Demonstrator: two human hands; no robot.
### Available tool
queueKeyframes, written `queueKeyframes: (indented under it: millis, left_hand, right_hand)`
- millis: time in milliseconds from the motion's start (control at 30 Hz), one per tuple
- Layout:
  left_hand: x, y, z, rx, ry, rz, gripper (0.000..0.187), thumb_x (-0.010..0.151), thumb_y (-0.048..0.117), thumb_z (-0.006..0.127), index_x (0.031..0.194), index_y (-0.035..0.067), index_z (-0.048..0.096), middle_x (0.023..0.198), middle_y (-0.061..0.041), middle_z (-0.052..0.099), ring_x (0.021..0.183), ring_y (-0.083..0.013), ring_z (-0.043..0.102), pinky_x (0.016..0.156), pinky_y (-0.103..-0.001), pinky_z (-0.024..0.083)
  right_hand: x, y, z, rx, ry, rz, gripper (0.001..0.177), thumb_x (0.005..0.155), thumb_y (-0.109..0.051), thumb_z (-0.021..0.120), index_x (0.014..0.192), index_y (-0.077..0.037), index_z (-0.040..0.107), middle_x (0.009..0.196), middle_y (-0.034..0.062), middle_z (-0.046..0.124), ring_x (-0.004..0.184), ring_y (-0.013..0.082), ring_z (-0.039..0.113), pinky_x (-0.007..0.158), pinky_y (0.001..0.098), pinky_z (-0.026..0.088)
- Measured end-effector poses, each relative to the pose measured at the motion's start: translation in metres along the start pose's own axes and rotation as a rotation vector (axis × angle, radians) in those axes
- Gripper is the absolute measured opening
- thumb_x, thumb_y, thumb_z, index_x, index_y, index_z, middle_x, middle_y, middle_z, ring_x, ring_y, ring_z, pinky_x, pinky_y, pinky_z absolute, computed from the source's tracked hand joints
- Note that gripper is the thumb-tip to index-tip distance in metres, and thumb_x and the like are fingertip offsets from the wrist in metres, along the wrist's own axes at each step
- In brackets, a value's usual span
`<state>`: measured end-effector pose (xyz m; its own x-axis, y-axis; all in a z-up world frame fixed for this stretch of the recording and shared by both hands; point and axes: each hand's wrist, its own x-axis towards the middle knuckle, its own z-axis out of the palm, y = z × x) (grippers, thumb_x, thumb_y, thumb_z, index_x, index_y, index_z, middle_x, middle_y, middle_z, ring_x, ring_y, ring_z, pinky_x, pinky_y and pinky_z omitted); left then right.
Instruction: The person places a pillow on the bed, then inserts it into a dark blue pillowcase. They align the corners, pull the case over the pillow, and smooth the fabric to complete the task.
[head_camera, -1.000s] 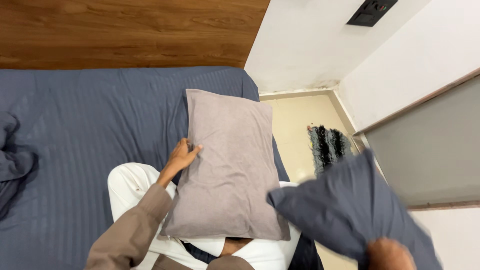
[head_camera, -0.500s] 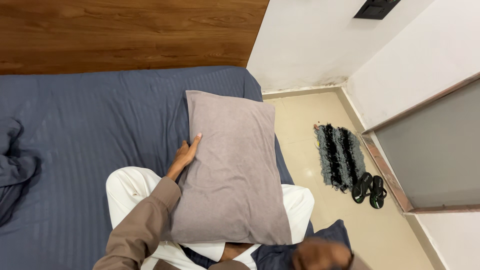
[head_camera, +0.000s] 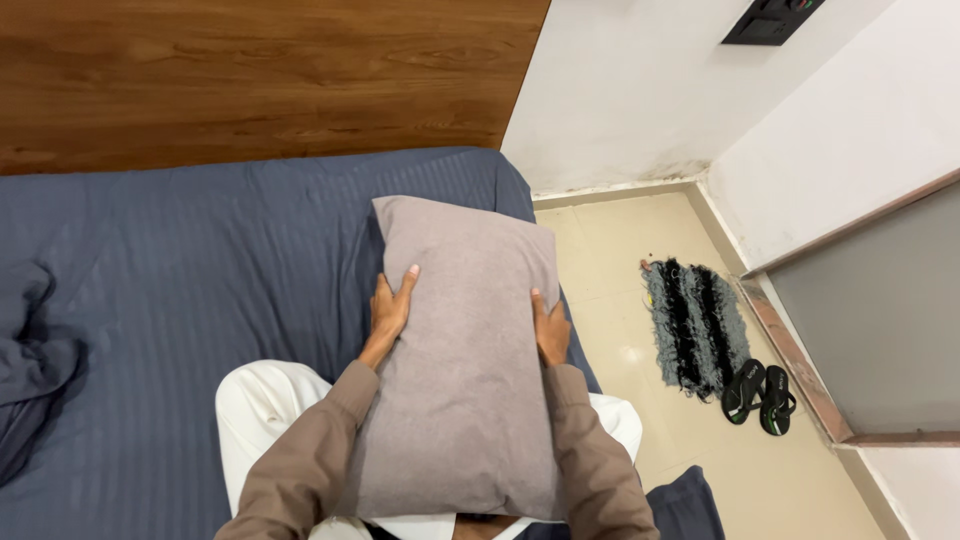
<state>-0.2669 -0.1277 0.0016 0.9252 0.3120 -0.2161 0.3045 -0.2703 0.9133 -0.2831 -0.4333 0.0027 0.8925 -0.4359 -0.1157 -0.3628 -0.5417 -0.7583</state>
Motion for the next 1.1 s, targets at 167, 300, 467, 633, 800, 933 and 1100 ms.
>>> queueKeyframes:
  millis: [167, 300, 467, 633, 800, 933, 1100]
  left_hand:
    - [0.004, 0.017, -0.018, -0.129, 0.216, 0.378, 0.058, 0.105, 0.049, 0.055, 0.131, -0.003, 0.051, 0.114, -0.035, 0.067, 0.108, -0.0509, 0.065, 0.093, -0.051, 0.05]
    - [0.029, -0.002, -0.027, 0.097, 0.322, 0.432, 0.03, 0.106, 0.024, 0.061, 0.12, 0.0, 0.053, 0.108, -0.027, 0.068, 0.1, -0.0502, 0.065, 0.086, -0.054, 0.049]
    - [0.035, 0.009, -0.038, 0.283, 0.261, 0.407, 0.046, 0.084, 0.013, 0.068, 0.125, 0.0, 0.051, 0.118, -0.021, 0.064, 0.113, -0.0409, 0.059, 0.095, -0.05, 0.045]
    - [0.049, 0.072, -0.002, 0.232, 0.249, 0.79, 0.045, 0.096, 0.01, 0.062, 0.138, 0.0, 0.052, 0.136, -0.023, 0.058, 0.128, -0.0407, 0.051, 0.109, -0.051, 0.037]
    - [0.075, 0.101, 0.056, 0.512, 0.114, 0.785, 0.053, 0.101, 0.03, 0.056, 0.149, 0.008, 0.049, 0.161, -0.018, 0.038, 0.152, -0.0395, 0.027, 0.119, -0.066, 0.014]
    - [0.07, 0.061, 0.073, 0.609, 0.064, 0.745, 0.061, 0.102, 0.04, 0.048, 0.157, 0.015, 0.04, 0.167, -0.013, 0.026, 0.155, -0.0381, 0.015, 0.117, -0.073, -0.001]
    - [0.078, 0.045, 0.075, 0.595, 0.095, 0.818, 0.063, 0.103, 0.04, 0.048, 0.16, 0.015, 0.038, 0.17, -0.012, 0.024, 0.157, -0.0377, 0.014, 0.118, -0.072, -0.002]
  right_hand:
    - [0.007, -0.044, -0.034, 0.076, 0.147, -0.185, 0.075, 0.098, -0.063, 0.048, 0.131, 0.004, 0.058, 0.125, 0.0332, 0.067, 0.122, 0.0496, 0.062, 0.103, 0.0507, 0.048]
    - [0.038, -0.037, -0.01, -0.2, 0.022, -0.16, 0.066, 0.103, -0.056, 0.046, 0.138, 0.0, 0.051, 0.125, 0.033, 0.064, 0.121, 0.0496, 0.059, 0.103, 0.0555, 0.046]
    - [0.045, -0.021, 0.015, -0.357, -0.004, -0.253, 0.071, 0.092, -0.03, 0.06, 0.151, 0.002, 0.038, 0.142, 0.0322, 0.051, 0.13, 0.0469, 0.05, 0.107, 0.055, 0.04]
    - [0.052, -0.099, 0.021, -0.268, 0.072, -0.638, 0.065, 0.091, -0.026, 0.063, 0.151, -0.007, 0.046, 0.155, 0.0259, 0.044, 0.145, 0.0435, 0.04, 0.117, 0.0531, 0.032]
    - [0.057, -0.144, 0.054, -0.402, 0.013, -0.673, 0.066, 0.094, -0.045, 0.061, 0.153, -0.02, 0.045, 0.162, 0.0213, 0.034, 0.149, 0.0483, 0.026, 0.117, 0.0679, 0.015]
    - [0.046, -0.114, 0.08, -0.413, 0.114, -0.752, 0.071, 0.095, -0.052, 0.058, 0.159, -0.024, 0.041, 0.167, 0.0171, 0.028, 0.154, 0.0491, 0.014, 0.115, 0.0769, 0.0]
    - [0.058, -0.102, 0.093, -0.392, 0.081, -0.728, 0.073, 0.096, -0.052, 0.058, 0.16, -0.024, 0.037, 0.17, 0.0164, 0.023, 0.156, 0.048, 0.009, 0.117, 0.0743, -0.002]
